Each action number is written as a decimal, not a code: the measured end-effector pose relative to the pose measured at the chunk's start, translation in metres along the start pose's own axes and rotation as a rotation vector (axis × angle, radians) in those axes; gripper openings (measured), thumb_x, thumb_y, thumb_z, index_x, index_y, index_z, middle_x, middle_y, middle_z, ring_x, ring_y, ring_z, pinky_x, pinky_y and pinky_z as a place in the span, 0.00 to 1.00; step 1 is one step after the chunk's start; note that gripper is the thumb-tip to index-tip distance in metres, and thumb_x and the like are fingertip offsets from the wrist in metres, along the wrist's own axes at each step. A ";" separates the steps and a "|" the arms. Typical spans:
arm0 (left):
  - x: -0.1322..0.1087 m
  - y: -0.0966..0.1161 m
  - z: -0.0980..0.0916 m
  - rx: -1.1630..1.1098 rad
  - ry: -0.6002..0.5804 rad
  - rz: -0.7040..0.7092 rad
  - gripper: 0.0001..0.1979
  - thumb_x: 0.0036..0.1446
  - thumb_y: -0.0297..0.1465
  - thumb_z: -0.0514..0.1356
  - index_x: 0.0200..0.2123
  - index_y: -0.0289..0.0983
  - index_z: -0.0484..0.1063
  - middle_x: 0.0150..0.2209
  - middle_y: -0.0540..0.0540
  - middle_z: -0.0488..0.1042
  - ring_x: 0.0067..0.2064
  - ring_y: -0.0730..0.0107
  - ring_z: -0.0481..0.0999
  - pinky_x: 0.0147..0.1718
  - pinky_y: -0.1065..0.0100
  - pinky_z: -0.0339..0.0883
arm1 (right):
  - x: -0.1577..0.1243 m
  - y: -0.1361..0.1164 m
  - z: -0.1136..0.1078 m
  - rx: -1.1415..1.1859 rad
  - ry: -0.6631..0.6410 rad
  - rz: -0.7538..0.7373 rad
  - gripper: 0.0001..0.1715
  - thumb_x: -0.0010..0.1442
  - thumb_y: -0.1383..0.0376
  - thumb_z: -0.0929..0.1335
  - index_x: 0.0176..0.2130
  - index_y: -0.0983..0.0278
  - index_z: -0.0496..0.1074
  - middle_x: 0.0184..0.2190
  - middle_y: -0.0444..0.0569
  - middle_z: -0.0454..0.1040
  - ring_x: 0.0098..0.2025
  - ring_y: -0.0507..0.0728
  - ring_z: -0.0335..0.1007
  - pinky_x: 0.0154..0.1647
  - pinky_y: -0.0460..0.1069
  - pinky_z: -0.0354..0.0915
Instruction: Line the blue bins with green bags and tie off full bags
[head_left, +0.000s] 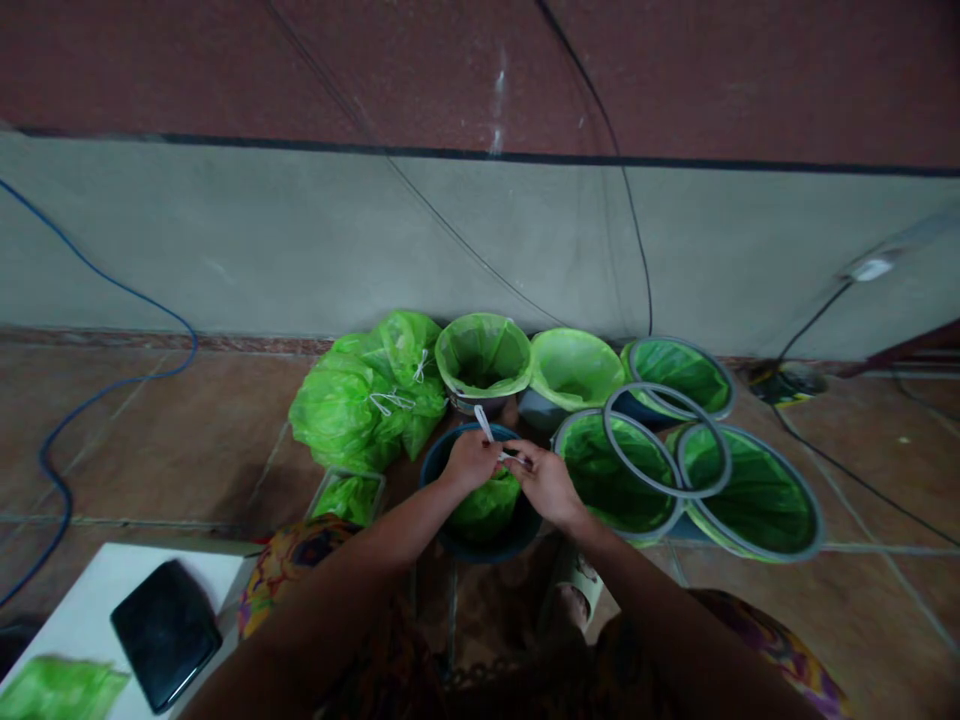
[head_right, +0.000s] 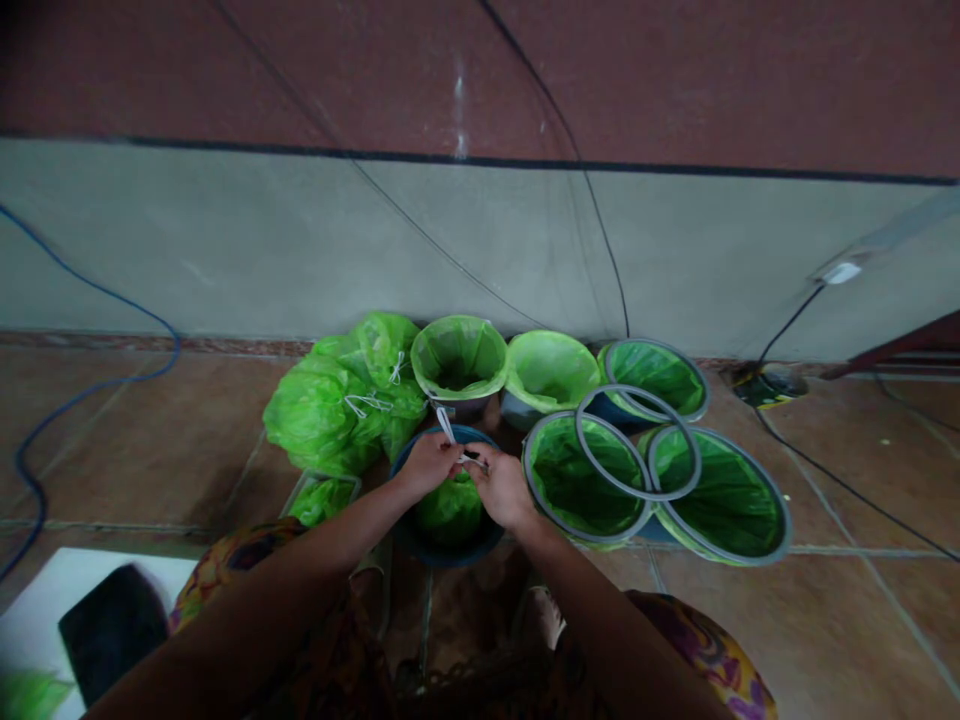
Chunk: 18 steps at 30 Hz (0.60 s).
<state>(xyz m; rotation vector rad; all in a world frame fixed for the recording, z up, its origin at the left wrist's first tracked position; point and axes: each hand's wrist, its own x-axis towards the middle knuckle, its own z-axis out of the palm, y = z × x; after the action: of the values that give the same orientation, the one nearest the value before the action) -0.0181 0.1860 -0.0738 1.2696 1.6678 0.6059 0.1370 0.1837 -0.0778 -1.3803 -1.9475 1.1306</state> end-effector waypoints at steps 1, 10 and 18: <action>0.000 -0.001 0.000 -0.002 -0.002 -0.032 0.12 0.57 0.28 0.52 0.26 0.34 0.74 0.20 0.49 0.72 0.22 0.73 0.70 0.24 0.72 0.61 | -0.001 -0.001 0.000 -0.049 -0.006 -0.045 0.16 0.61 0.60 0.64 0.46 0.61 0.75 0.35 0.48 0.78 0.34 0.55 0.73 0.38 0.49 0.64; 0.005 0.000 -0.008 0.046 0.109 0.079 0.23 0.55 0.26 0.56 0.55 0.31 0.66 0.34 0.44 0.78 0.33 0.66 0.77 0.37 0.66 0.69 | 0.000 -0.011 -0.005 0.091 -0.228 0.137 0.11 0.57 0.61 0.63 0.26 0.63 0.69 0.21 0.43 0.67 0.23 0.50 0.59 0.26 0.46 0.53; 0.000 0.007 -0.021 0.187 -0.098 0.283 0.11 0.49 0.20 0.53 0.30 0.35 0.74 0.34 0.47 0.76 0.40 0.67 0.74 0.44 0.66 0.66 | 0.002 -0.017 -0.013 0.823 -0.377 0.560 0.14 0.42 0.59 0.72 0.27 0.65 0.68 0.23 0.41 0.69 0.19 0.44 0.48 0.18 0.44 0.34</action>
<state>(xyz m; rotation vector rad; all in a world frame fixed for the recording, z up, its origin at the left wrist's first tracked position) -0.0330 0.1913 -0.0584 1.6621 1.5021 0.5536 0.1381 0.1878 -0.0569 -1.2918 -1.0281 2.2541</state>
